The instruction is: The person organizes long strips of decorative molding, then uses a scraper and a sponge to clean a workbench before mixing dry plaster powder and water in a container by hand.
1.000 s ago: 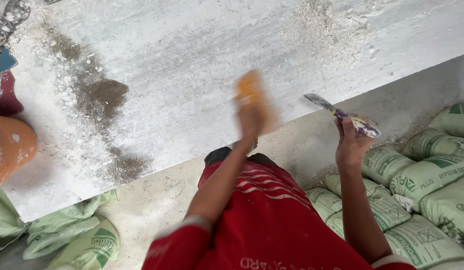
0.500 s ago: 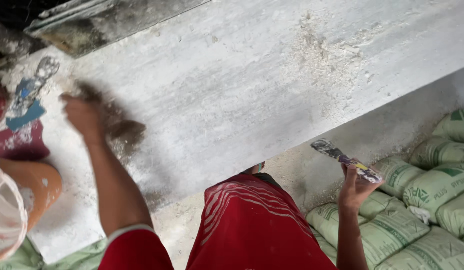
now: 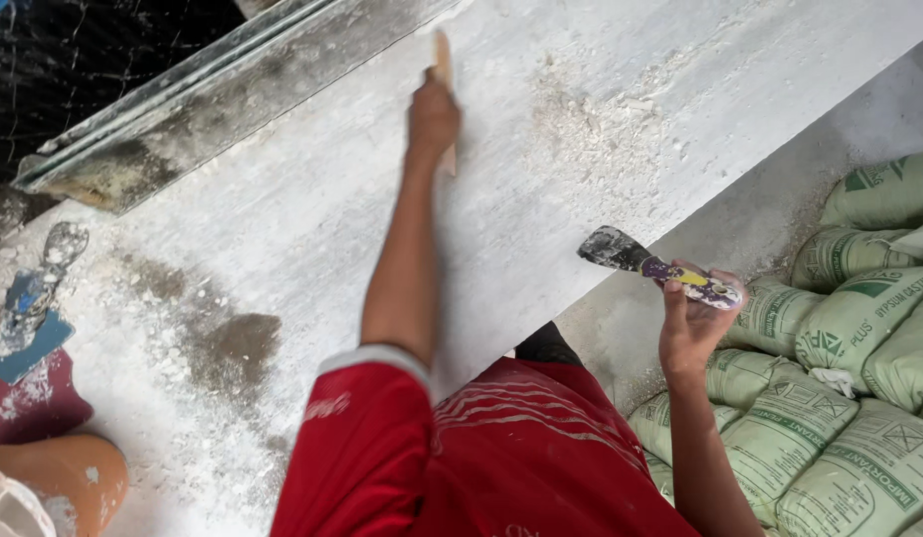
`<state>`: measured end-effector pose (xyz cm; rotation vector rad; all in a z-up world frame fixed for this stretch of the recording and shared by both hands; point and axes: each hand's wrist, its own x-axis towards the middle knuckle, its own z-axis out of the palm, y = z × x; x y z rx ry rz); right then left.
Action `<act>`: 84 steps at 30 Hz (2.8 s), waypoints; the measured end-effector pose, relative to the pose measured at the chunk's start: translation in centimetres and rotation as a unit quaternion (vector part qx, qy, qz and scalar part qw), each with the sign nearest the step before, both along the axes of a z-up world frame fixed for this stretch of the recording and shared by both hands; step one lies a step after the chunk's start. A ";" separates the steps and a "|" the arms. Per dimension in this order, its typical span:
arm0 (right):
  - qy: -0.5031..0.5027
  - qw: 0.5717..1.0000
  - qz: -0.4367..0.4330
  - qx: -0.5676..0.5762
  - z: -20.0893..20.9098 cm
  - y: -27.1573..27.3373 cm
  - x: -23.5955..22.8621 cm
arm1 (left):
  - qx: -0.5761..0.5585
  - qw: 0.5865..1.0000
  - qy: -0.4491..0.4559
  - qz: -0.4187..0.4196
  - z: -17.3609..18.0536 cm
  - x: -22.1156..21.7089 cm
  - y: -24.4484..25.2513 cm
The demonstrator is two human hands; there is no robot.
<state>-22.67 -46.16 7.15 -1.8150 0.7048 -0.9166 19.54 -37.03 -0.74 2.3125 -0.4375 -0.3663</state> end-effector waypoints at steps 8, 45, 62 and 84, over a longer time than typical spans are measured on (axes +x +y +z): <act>-0.040 0.986 -0.045 0.152 -4.6 -7.0 -0.9 | -0.250 0.861 0.159 0.413 -4.8 -9.6 29.2; -0.056 0.988 0.090 0.113 -5.2 -35.9 0.3 | -0.119 0.927 0.200 0.295 -5.8 -20.2 -27.4; -0.081 0.976 -0.159 0.122 -6.9 -23.0 -16.7 | 0.405 0.671 0.357 -0.509 4.8 -19.6 -9.9; -0.068 0.965 -0.226 0.118 -6.7 -19.0 -13.2 | 0.238 0.676 -0.232 -0.657 -0.5 -22.2 -11.4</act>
